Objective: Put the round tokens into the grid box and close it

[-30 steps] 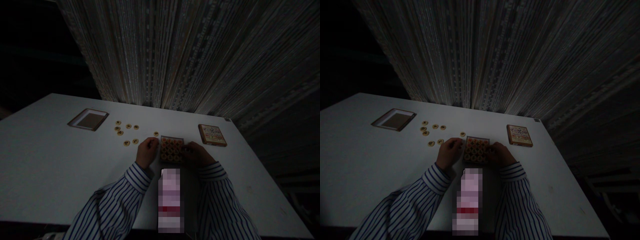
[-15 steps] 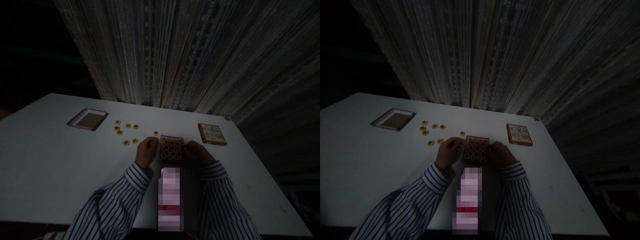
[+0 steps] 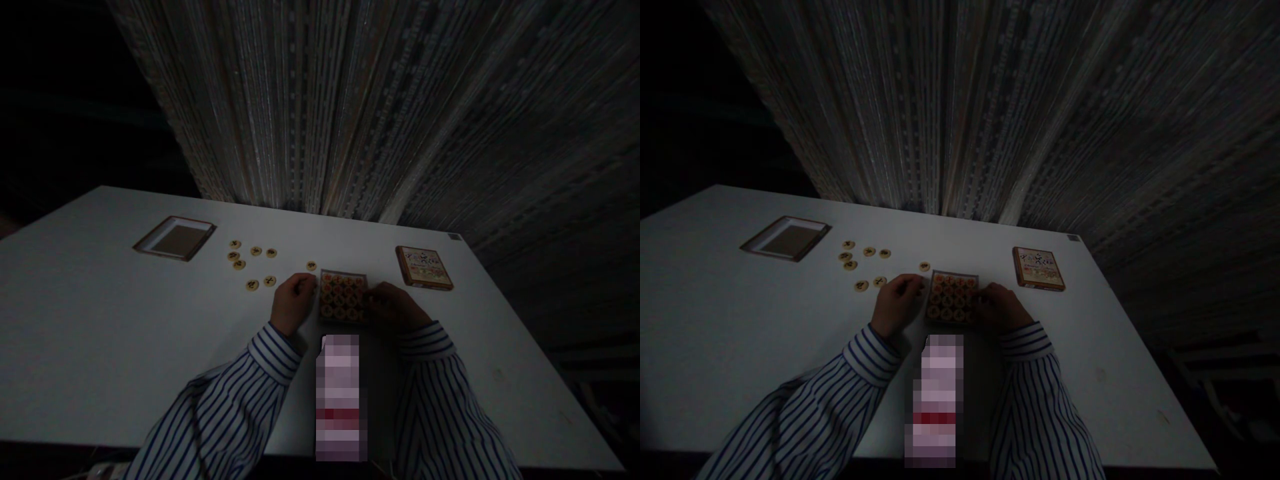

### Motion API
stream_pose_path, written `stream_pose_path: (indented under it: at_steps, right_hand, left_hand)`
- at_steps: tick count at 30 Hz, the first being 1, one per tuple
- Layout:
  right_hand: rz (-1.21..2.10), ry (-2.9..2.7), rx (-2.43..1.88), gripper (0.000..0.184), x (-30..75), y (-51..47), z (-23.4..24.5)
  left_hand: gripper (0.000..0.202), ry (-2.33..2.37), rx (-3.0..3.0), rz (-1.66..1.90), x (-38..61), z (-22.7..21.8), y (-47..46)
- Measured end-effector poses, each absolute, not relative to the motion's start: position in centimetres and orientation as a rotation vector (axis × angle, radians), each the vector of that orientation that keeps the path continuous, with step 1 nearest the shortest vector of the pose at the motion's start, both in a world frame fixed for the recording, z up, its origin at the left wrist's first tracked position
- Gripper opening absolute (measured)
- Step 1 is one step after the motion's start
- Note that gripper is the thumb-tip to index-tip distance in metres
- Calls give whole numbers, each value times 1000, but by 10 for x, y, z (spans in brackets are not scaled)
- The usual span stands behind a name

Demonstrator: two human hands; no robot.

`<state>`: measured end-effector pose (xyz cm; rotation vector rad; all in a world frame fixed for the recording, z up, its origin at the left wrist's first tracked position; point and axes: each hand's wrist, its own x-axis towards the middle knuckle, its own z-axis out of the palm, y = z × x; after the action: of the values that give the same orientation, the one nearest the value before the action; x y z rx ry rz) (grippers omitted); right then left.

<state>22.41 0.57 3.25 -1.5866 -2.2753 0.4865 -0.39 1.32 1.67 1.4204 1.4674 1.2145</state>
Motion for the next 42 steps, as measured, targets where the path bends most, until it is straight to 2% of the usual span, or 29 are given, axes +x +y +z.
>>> stream_pose_path:
  at_steps: [42]
  right_hand:
    - [563, -2260, -1619, 22, 224, 3, 37]
  left_hand:
    - [25, 1485, 1439, 1182, -4, 19, 14]
